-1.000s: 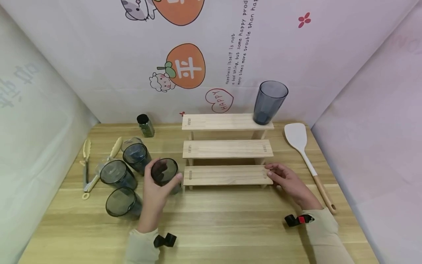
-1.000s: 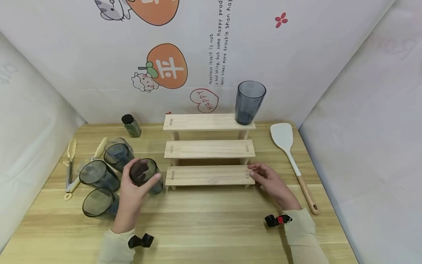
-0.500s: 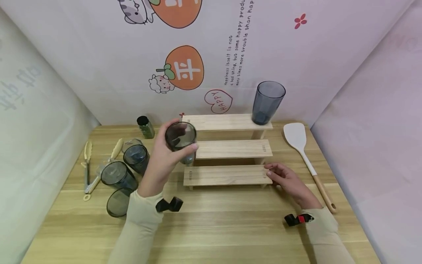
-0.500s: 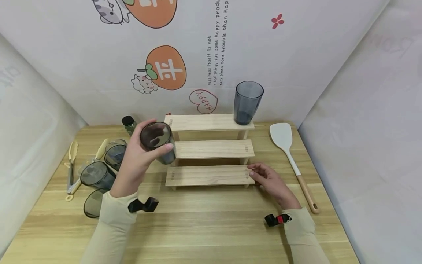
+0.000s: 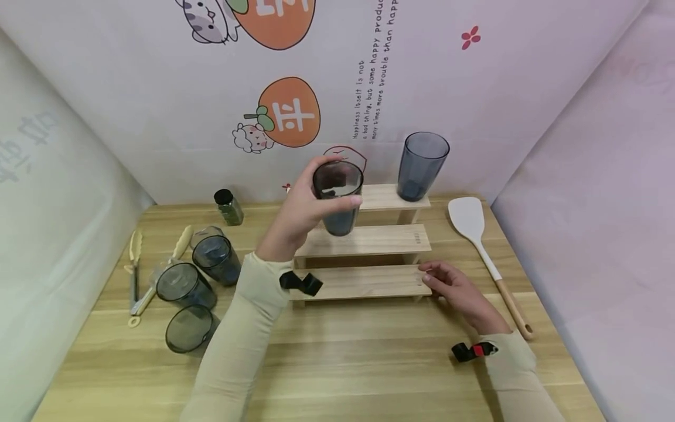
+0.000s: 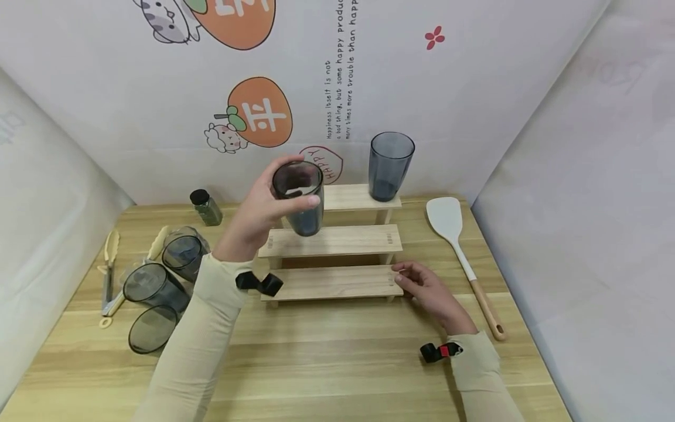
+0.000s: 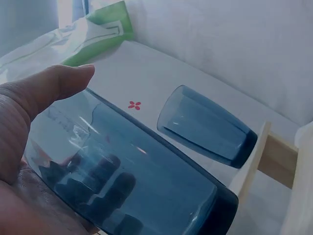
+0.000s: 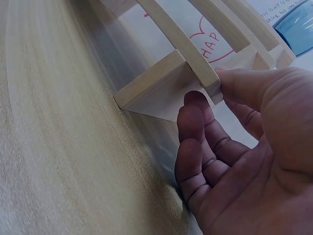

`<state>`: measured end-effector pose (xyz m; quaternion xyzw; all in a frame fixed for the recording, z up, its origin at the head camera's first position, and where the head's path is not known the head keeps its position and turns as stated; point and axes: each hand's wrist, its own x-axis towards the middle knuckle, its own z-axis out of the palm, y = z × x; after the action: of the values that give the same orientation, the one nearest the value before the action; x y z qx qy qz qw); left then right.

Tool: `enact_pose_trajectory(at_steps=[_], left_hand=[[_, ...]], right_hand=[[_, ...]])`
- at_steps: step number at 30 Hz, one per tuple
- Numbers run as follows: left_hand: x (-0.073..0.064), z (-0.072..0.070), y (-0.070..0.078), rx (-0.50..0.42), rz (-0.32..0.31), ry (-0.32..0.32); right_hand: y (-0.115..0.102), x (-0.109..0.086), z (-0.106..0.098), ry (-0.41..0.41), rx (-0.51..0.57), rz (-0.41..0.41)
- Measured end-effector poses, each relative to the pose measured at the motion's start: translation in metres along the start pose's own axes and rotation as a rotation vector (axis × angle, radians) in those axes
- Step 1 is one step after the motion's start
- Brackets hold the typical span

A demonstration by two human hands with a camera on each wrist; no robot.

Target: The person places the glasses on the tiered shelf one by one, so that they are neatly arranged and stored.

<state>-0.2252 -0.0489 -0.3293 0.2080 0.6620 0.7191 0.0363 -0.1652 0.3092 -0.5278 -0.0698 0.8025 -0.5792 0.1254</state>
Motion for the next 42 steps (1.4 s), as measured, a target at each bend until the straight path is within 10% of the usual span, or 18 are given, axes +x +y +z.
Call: enact_pose_trajectory(at_steps=[12, 31, 37, 42], left_hand=[[0.045, 0.005, -0.018, -0.016, -0.041, 0.100], [0.070, 0.016, -0.031, 0.026, -0.038, 0.107], [0.051, 0.013, -0.027, 0.124, -0.005, 0.194], [-0.002, 0.006, -0.031, 0.266, 0.141, 0.283]], right_hand=[[0.003, -0.002, 0.005, 0.002, 0.009, 0.023], [0.004, 0.004, 0.004, 0.003, -0.013, 0.037], [0.004, 0.004, 0.004, 0.013, -0.012, 0.042], [0.002, 0.002, 0.000, 0.016, -0.013, 0.029]])
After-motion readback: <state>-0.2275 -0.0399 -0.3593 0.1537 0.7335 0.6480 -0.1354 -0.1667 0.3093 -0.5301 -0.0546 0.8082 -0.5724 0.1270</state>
